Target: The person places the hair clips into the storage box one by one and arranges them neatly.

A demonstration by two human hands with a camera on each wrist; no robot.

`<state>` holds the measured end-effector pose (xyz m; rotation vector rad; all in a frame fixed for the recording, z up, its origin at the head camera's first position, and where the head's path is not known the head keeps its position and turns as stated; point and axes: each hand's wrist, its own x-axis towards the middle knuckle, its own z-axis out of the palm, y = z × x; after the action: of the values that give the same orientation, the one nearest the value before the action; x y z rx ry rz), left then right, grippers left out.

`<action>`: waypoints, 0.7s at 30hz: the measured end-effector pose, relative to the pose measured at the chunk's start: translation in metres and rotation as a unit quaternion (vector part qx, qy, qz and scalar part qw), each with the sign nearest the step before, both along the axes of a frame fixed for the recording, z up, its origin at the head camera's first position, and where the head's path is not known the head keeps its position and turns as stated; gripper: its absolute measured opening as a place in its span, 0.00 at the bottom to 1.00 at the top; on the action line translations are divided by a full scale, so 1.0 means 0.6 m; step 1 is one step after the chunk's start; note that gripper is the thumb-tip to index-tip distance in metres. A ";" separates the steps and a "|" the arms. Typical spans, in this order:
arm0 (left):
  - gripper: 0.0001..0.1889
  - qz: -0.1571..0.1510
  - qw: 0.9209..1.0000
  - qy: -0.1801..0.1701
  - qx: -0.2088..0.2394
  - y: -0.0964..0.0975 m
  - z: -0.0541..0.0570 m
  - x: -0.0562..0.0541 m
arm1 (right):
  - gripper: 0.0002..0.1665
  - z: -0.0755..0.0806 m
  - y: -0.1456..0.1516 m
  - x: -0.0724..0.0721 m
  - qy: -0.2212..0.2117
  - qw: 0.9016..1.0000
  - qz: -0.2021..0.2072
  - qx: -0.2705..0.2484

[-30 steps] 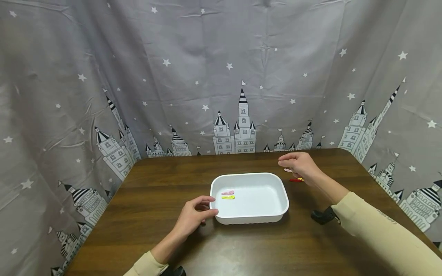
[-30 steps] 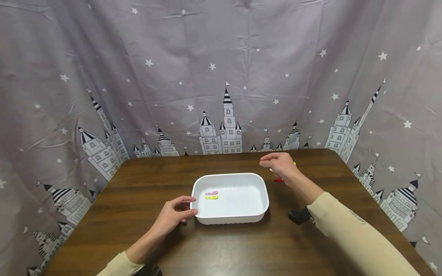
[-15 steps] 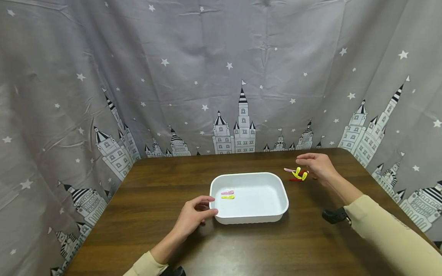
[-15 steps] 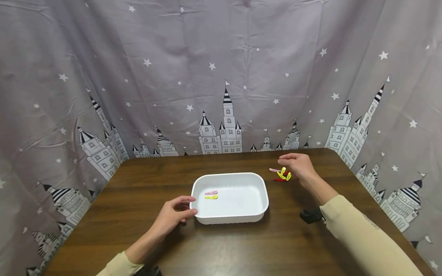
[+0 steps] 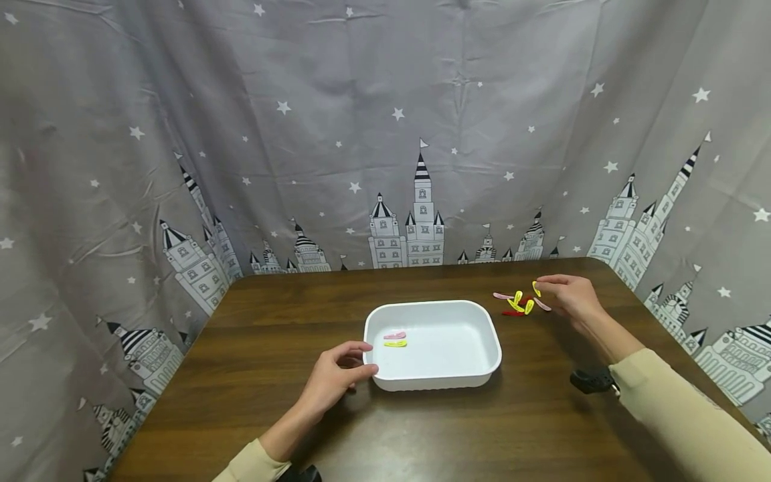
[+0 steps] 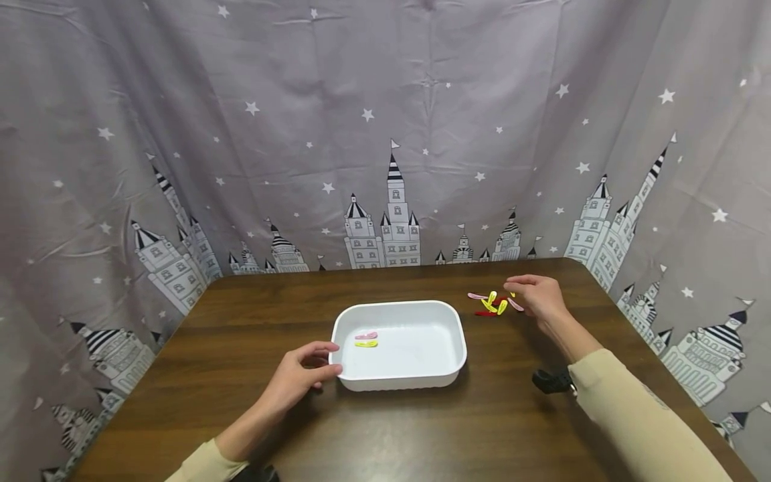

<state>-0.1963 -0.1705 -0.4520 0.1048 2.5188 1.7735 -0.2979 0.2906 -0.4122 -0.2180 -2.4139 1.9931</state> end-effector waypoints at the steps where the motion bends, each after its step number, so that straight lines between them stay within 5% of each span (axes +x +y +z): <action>1: 0.20 0.000 1.000 0.001 0.000 0.000 0.000 0.000 | 0.13 -0.003 0.003 0.001 -0.001 1.000 -0.002 -0.002; 9: 0.20 0.000 1.000 0.004 -0.001 0.001 -0.001 -0.002 | 0.03 -0.025 0.026 0.004 -0.008 0.999 -0.031 0.020; 21: 0.20 0.005 1.000 -0.001 0.002 0.003 0.001 0.000 | 0.03 -0.067 0.052 0.000 -0.011 0.997 -0.074 0.009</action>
<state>-0.1962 -0.1688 -0.4516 0.0908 2.5191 1.7798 -0.2982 0.3219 -0.4526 -0.4075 -2.3510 1.9170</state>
